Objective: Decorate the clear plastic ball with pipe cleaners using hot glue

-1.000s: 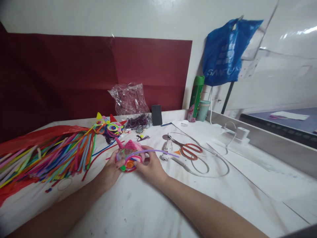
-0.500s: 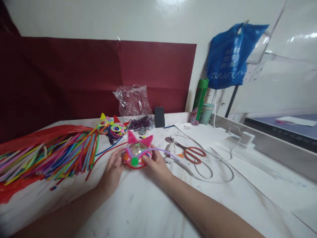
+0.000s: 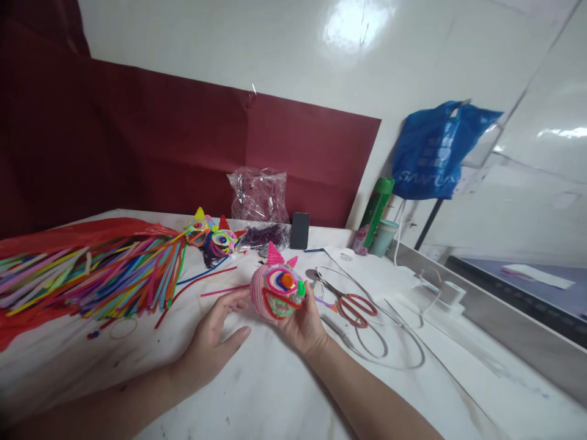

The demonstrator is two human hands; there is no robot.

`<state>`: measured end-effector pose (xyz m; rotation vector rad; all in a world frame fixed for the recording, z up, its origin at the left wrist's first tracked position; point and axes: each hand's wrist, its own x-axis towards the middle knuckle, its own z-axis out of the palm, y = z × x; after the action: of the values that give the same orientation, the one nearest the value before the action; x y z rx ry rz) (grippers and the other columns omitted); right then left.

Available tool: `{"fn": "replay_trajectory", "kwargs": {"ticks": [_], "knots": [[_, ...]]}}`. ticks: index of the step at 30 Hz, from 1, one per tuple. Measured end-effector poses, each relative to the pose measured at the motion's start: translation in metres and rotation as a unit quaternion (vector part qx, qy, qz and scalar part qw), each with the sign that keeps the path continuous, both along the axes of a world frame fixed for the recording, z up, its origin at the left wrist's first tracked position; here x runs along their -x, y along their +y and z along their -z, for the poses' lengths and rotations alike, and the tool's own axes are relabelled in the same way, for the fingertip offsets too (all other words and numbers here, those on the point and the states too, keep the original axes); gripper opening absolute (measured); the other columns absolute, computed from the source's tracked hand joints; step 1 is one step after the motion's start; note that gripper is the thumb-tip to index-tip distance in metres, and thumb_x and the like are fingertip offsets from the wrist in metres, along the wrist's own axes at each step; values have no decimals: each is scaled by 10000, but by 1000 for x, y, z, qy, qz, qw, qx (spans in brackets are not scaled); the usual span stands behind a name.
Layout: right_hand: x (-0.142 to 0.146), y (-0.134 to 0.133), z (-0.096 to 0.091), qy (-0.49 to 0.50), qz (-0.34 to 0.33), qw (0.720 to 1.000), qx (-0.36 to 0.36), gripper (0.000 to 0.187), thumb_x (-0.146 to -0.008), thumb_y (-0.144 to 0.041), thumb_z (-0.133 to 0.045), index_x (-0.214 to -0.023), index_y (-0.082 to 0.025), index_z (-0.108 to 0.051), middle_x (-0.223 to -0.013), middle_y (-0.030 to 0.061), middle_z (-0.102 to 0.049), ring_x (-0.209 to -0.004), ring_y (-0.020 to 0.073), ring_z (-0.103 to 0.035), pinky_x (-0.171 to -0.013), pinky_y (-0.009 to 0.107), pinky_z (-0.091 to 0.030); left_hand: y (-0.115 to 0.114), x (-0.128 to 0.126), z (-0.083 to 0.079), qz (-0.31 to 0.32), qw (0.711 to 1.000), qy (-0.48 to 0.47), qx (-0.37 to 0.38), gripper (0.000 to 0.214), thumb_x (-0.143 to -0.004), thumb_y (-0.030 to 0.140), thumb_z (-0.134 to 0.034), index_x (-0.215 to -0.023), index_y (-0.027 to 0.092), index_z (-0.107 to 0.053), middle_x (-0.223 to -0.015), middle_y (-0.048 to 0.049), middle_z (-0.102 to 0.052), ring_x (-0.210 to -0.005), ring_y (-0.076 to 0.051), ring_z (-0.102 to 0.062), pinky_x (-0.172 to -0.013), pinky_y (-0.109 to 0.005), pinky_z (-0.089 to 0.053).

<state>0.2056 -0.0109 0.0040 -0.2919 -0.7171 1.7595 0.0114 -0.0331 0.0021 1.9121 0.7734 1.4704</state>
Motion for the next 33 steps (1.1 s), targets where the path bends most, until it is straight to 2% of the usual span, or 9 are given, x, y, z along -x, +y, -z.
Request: {"fn": "replay_trajectory", "kwargs": {"ticks": [7, 15, 20, 25, 29, 33], "knots": [[2, 1, 0, 1, 17, 1000, 4, 513, -801, -589, -626, -1132, -198, -648, -1112, 66, -722, -1045, 249, -651, -915, 421, -504, 0, -2, 2, -9, 1000, 2, -5, 458, -784, 163, -591, -1230, 233, -508, -1202, -80, -600, -1085, -229, -559, -945, -393, -442], [3, 2, 2, -35, 48, 998, -2, 583, -765, -656, -617, -1134, -207, -658, -1150, 54, -710, -1129, 250, -612, -1054, 449, -401, -1, -4, 4, -9, 1000, -9, -22, 469, -759, 151, -626, -1210, 245, -543, -1222, -90, -581, -1115, -258, -548, -915, -392, -455], [4, 3, 6, -65, 71, 995, -17, 506, -801, -622, -600, -1108, -225, -665, -1173, 43, -699, -1158, 235, -599, -1075, 432, -385, 4, -3, 5, -28, 999, -6, -22, 430, -772, 150, -619, -1189, 237, -563, -1200, -99, -587, -1114, -261, -545, -894, -388, -462], [4, 3, 7, -49, 50, 997, -21, 503, -813, -603, -596, -1130, -217, -662, -1165, 35, -706, -1135, 224, -612, -1079, 419, -383, 4, -2, 8, -38, 999, 5, -38, 420, -787, 147, -608, -1193, 249, -563, -1194, -96, -581, -1115, -257, -540, -893, -385, -470], [5, 2, 6, -38, 35, 999, -6, 477, -815, -580, -602, -1115, -214, -666, -1146, 30, -716, -1104, 220, -628, -1061, 422, -401, 3, -2, 8, -44, 996, 25, -69, 462, -806, 144, -591, -1247, 271, -541, -1223, -93, -560, -1154, -253, -521, -965, -409, -444], [7, 1, 6, -55, 52, 997, 0, 472, -799, -586, -621, -1094, -220, -666, -1129, 34, -720, -1104, 225, -627, -1046, 427, -409, 6, -1, 9, -45, 993, 45, -95, 447, -797, 123, -581, -1220, 267, -582, -1169, -94, -566, -1165, -253, -517, -1009, -421, -423]]}}
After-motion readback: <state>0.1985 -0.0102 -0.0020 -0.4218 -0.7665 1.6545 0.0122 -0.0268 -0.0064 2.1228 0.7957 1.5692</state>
